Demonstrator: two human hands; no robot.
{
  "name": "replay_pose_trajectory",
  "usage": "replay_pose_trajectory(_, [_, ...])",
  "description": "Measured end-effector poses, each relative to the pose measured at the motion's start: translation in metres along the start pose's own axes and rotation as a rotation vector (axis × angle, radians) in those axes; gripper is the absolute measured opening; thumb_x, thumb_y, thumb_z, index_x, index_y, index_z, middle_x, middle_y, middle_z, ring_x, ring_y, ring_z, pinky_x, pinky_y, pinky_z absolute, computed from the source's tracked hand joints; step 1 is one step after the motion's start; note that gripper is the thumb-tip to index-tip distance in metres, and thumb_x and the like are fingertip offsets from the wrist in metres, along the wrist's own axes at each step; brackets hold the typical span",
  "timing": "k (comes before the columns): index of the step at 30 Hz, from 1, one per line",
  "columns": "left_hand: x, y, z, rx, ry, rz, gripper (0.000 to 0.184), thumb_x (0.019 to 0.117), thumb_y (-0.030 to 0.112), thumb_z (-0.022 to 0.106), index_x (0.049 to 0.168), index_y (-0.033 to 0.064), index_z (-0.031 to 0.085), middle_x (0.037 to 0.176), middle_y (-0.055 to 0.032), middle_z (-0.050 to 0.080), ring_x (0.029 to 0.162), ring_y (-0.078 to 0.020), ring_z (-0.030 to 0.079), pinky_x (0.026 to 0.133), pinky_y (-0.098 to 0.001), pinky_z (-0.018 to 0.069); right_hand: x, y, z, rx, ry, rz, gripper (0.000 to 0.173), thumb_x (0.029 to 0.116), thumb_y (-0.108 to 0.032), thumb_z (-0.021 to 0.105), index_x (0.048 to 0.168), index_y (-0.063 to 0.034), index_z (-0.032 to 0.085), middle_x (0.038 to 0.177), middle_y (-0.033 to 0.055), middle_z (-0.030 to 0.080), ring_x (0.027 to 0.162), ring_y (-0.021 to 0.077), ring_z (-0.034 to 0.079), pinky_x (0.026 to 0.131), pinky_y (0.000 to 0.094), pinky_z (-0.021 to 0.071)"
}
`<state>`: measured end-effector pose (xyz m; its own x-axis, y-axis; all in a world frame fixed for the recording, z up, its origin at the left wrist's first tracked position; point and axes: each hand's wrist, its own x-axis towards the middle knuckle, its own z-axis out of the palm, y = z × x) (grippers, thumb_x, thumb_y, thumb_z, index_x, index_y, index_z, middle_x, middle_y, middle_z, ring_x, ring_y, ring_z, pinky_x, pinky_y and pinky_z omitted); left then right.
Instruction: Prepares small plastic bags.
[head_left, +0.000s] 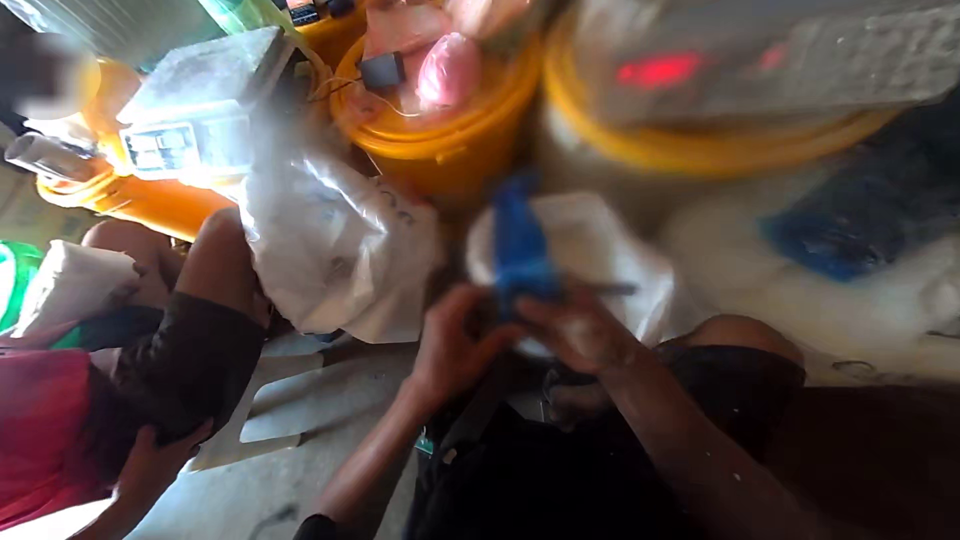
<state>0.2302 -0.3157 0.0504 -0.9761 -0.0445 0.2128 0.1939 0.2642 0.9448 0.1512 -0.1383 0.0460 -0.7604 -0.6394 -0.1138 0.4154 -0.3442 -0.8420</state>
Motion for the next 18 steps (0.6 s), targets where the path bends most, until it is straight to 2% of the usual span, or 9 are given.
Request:
replay_pose_trajectory(2, [0.0, -0.008, 0.007, 0.004, 0.016, 0.018, 0.031, 0.0895, 0.013, 0.077, 0.11, -0.0069, 0.067, 0.098, -0.01, 0.073, 0.085, -0.0113, 0.072, 0.076, -0.0275, 0.0629, -0.002, 0.003, -0.001, -0.104, 0.007, -0.056, 0.014, 0.0911, -0.001, 0.066, 0.101, -0.0083, 0.073, 0.094, -0.001, 0.075, 0.089, 0.0089, 0.071, 0.084, 0.0296, 0.0617])
replay_pose_trajectory(4, [-0.001, -0.011, 0.009, 0.023, 0.019, 0.031, 0.022, 0.0918, 0.013, 0.075, 0.102, -0.0058, 0.069, 0.092, -0.0076, 0.073, 0.08, -0.0077, 0.071, 0.074, -0.0241, 0.0616, -0.005, 0.002, -0.004, -0.233, 0.064, -0.083, 0.012, 0.0909, 0.001, 0.066, 0.097, -0.0065, 0.073, 0.09, -0.0022, 0.075, 0.084, 0.0072, 0.072, 0.081, 0.0273, 0.0622])
replay_pose_trajectory(8, [-0.004, -0.01, 0.005, -0.032, -0.06, 0.043, 0.017, 0.0953, 0.012, 0.07, 0.098, -0.0053, 0.07, 0.087, -0.0045, 0.072, 0.076, -0.003, 0.068, 0.072, -0.0206, 0.0588, -0.004, 0.003, -0.004, -0.364, 0.076, -0.074, 0.001, 0.0908, -0.009, 0.072, 0.09, -0.0081, 0.072, 0.077, -0.0051, 0.071, 0.069, 0.0041, 0.067, 0.068, 0.0225, 0.0596])
replay_pose_trajectory(12, [-0.005, -0.01, -0.005, -0.201, -0.151, 0.02, 0.016, 0.0998, 0.009, 0.06, 0.089, -0.0007, 0.067, 0.079, 0.003, 0.066, 0.072, 0.0003, 0.063, 0.068, -0.0192, 0.0548, -0.003, 0.007, 0.0, -0.273, 0.048, -0.027, 0.01, 0.0877, -0.02, 0.077, 0.083, -0.0144, 0.071, 0.07, -0.0083, 0.068, 0.061, 0.0019, 0.063, 0.061, 0.0194, 0.0556])
replay_pose_trajectory(15, [-0.006, -0.013, -0.014, -0.479, -0.125, -0.167, 0.018, 0.1009, 0.011, 0.057, 0.089, 0.0118, 0.07, 0.084, 0.0069, 0.071, 0.076, -0.0035, 0.068, 0.072, -0.0255, 0.0595, -0.004, 0.01, -0.002, -0.171, 0.046, -0.037, 0.015, 0.0853, -0.03, 0.082, 0.086, -0.0166, 0.074, 0.076, -0.0075, 0.071, 0.066, 0.0023, 0.066, 0.065, 0.0214, 0.0583])
replay_pose_trajectory(17, [-0.005, -0.008, -0.021, -0.708, 0.045, -0.393, 0.023, 0.0995, 0.009, 0.051, 0.088, 0.0145, 0.07, 0.086, 0.0022, 0.073, 0.081, -0.0082, 0.07, 0.075, -0.0294, 0.0596, -0.008, 0.009, -0.007, -0.076, 0.069, -0.058, 0.018, 0.0855, -0.032, 0.082, 0.093, -0.0169, 0.076, 0.085, -0.0051, 0.074, 0.077, 0.005, 0.07, 0.073, 0.0258, 0.0613])
replay_pose_trajectory(18, [-0.002, -0.007, -0.027, -0.831, 0.153, -0.493, 0.024, 0.0995, 0.012, 0.047, 0.092, 0.0145, 0.069, 0.089, -0.0008, 0.074, 0.084, -0.0108, 0.071, 0.077, -0.0315, 0.0594, -0.012, 0.008, -0.013, -0.03, 0.084, -0.074, 0.021, 0.0855, -0.033, 0.081, 0.097, -0.0164, 0.076, 0.09, -0.003, 0.075, 0.082, 0.0072, 0.071, 0.077, 0.0286, 0.062])
